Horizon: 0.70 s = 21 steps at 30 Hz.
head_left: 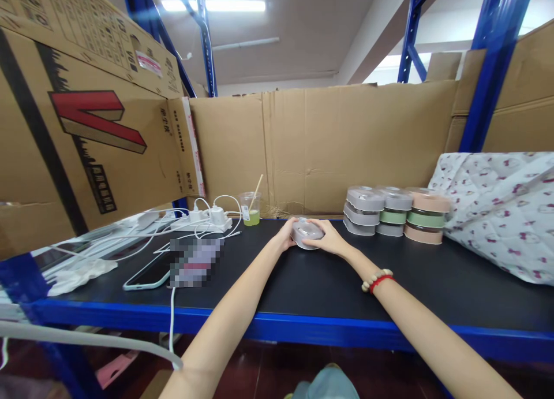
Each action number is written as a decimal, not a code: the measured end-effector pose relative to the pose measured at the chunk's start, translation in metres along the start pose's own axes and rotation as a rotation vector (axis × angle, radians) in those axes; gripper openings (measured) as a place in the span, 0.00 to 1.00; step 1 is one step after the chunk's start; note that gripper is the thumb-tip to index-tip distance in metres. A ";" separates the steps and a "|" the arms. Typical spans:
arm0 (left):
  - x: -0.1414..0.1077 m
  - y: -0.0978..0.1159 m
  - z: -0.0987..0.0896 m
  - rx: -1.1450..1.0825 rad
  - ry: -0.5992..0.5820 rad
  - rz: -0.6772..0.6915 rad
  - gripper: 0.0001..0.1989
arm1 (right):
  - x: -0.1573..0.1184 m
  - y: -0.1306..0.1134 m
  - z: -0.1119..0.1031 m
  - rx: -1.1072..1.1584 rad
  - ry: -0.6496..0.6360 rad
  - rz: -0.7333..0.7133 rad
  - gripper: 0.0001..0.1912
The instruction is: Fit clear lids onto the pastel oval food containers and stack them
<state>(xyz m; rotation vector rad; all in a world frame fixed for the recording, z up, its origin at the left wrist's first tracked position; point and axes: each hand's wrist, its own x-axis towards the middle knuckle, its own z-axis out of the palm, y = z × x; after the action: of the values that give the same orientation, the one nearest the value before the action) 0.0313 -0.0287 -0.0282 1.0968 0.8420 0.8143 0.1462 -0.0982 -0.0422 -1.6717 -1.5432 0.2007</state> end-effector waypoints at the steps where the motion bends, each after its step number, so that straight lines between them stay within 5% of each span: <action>1: -0.001 0.000 0.001 0.018 0.021 0.012 0.08 | 0.000 0.000 0.000 -0.029 -0.006 -0.009 0.35; 10: -0.001 0.001 0.000 0.290 0.284 0.216 0.07 | -0.005 -0.002 -0.009 -0.398 0.102 0.137 0.32; 16: 0.001 -0.003 -0.001 0.321 0.339 0.256 0.07 | -0.002 0.005 -0.012 -0.609 0.191 0.052 0.19; 21: 0.002 -0.007 0.001 0.347 0.363 0.288 0.08 | 0.007 0.021 -0.008 -0.726 0.214 0.004 0.20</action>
<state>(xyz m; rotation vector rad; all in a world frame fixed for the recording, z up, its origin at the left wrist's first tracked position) 0.0337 -0.0289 -0.0349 1.4207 1.1769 1.1599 0.1683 -0.0939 -0.0476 -2.1508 -1.5381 -0.5885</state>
